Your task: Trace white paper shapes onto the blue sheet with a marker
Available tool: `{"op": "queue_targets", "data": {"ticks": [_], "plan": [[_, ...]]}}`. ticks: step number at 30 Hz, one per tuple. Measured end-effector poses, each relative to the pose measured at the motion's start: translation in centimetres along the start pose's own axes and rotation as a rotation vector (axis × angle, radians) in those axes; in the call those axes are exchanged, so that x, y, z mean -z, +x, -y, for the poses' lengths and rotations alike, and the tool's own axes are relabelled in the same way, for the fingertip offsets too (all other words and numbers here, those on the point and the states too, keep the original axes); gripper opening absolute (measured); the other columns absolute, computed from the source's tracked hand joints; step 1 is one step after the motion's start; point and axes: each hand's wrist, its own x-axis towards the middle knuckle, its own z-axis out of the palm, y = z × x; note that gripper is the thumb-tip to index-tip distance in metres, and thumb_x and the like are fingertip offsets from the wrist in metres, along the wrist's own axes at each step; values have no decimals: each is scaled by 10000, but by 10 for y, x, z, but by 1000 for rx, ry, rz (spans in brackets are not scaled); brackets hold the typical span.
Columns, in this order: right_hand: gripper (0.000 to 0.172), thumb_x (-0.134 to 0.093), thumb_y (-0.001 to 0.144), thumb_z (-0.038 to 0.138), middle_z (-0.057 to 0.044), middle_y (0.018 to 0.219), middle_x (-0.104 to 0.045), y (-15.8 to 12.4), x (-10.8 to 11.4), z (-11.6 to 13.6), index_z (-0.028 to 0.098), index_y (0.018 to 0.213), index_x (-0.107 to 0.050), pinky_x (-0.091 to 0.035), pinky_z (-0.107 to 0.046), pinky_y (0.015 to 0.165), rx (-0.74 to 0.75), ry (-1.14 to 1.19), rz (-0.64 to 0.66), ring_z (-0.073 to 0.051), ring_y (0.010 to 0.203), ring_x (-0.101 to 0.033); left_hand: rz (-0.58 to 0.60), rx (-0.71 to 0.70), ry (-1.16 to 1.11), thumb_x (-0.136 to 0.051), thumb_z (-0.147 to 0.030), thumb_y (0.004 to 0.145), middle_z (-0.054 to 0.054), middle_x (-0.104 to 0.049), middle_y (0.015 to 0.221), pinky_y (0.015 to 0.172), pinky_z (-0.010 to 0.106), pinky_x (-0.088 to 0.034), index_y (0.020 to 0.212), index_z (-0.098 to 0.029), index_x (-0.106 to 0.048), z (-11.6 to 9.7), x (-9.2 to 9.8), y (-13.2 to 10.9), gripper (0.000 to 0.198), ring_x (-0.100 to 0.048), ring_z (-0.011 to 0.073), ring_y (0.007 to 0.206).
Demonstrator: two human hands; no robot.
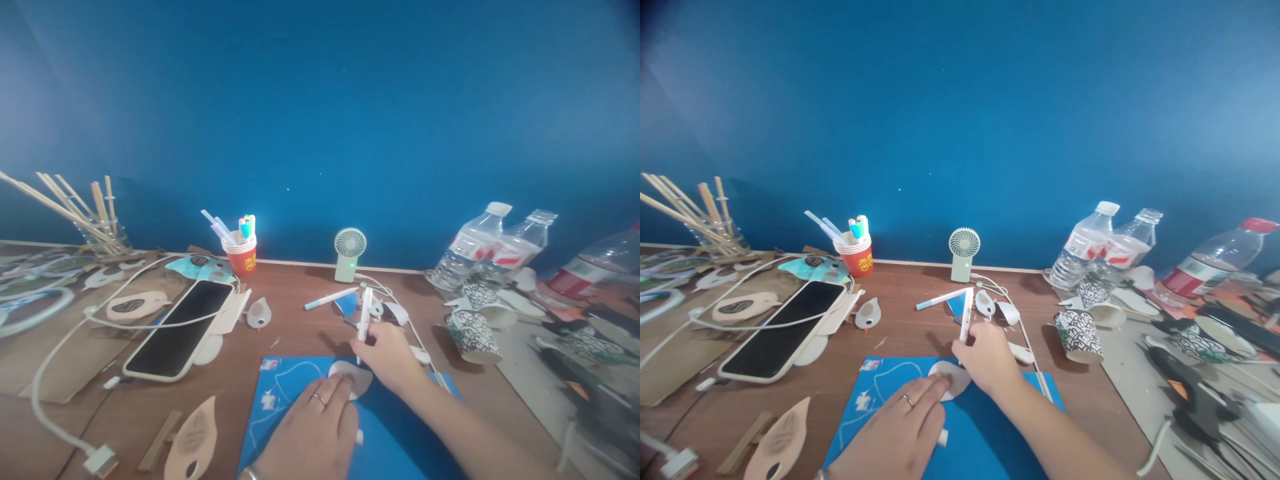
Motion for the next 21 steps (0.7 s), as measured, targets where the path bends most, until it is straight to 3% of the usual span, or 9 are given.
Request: {"op": "queue_targets", "data": {"ticks": [8, 12, 15, 17, 21], "plan": [[209, -495, 607, 163, 7, 393, -496, 1, 5, -1, 181, 411, -426, -263, -217, 383, -10, 7, -62, -118, 390, -447, 90, 56, -146, -276, -183, 854, 148, -412, 1289, 929, 394, -376, 1123, -82, -475, 1, 4, -1, 349, -391, 275, 1167], [195, -501, 712, 288, -3, 495, -581, -2, 26, 14, 165, 582, -581, -350, -210, 427, 8, 112, -51, -126, 459, -512, 100, 79, -294, -420, -271, 786, 167, -425, 1265, 946, 433, -330, 1192, -75, -398, 4, 14, -3, 452, -382, 309, 1148], [213, -502, 742, 343, -10, 601, -610, -6, 50, 26, 167, 720, -620, -379, -219, 473, 73, 172, -77, -123, 513, -518, 136, 135, -372, -398, -126, 727, 137, -500, 1142, 900, 435, -355, 1144, -112, -422, 8, 24, -3, 418, -458, 278, 1036], [174, -509, 737, 309, 4, 547, -580, -10, 63, 32, 177, 713, -620, -352, -220, 435, 100, 147, -7, -106, 445, -471, 161, 160, -437, -375, -58, 678, 104, -529, 1049, 840, 410, -394, 1087, -144, -439, 13, 29, -4, 423, -494, 243, 938], [169, -484, 746, 278, 28, 481, -518, -28, 70, 33, 195, 665, -607, -292, -204, 382, 88, 91, 84, -87, 399, -404, 145, 192, -580, -333, -9, 664, 48, -542, 963, 782, 336, -416, 1025, -196, -429, 25, 31, -6, 418, -497, 192, 893]]}}
